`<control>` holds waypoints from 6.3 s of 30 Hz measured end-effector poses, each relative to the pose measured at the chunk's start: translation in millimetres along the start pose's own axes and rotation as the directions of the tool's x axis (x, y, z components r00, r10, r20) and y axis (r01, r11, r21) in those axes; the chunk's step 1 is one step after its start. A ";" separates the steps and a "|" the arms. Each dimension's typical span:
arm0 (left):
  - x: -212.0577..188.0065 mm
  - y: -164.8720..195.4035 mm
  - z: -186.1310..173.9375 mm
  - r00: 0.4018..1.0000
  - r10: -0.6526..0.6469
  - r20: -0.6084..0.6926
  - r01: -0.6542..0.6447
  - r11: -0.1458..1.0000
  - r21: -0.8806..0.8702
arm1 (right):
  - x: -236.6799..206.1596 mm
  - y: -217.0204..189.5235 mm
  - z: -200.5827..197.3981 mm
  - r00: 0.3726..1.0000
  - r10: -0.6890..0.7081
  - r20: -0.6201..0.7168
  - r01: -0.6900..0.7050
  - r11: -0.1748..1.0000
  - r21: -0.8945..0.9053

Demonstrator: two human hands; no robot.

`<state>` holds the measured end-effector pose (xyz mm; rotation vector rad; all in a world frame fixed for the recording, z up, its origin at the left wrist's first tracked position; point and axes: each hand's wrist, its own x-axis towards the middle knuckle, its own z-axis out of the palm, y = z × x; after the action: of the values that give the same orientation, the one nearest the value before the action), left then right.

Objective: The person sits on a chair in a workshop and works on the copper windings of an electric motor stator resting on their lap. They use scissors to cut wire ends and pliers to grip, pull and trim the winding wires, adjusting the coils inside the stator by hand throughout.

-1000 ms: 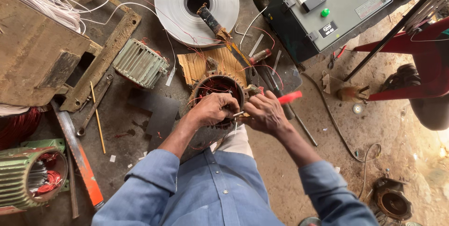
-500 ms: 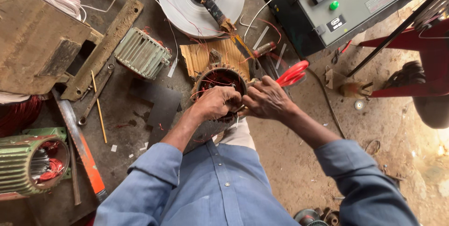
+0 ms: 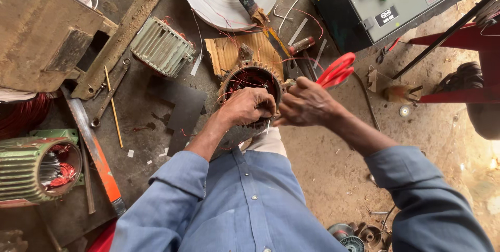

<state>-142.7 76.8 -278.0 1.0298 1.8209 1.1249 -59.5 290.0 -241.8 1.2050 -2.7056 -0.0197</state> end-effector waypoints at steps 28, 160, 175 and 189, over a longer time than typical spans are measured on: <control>5.9 -1.5 -3.7 0.997 -0.056 0.046 0.058 0.998 -0.031 | -39.6 -97.7 12.5 0.633 0.752 0.184 -0.597 0.322 0.735; 14.7 -19.5 1.7 0.999 0.015 0.044 -0.017 0.998 0.055 | -21.5 -97.6 26.7 0.540 0.798 -0.269 -0.569 0.581 0.582; 10.8 -8.3 -1.2 0.999 -0.024 0.024 0.024 1.000 0.013 | -23.8 -7.8 -37.0 0.989 0.101 -0.105 -0.088 0.988 0.125; 18.1 -22.0 6.2 0.997 -0.071 -0.003 0.071 0.996 0.051 | -19.4 -15.6 -9.5 0.939 0.230 -0.256 -0.149 0.942 0.300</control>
<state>-149.8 88.7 -303.6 0.9858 1.8813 1.0410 -33.7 294.5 -236.8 0.9117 -2.6058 0.5364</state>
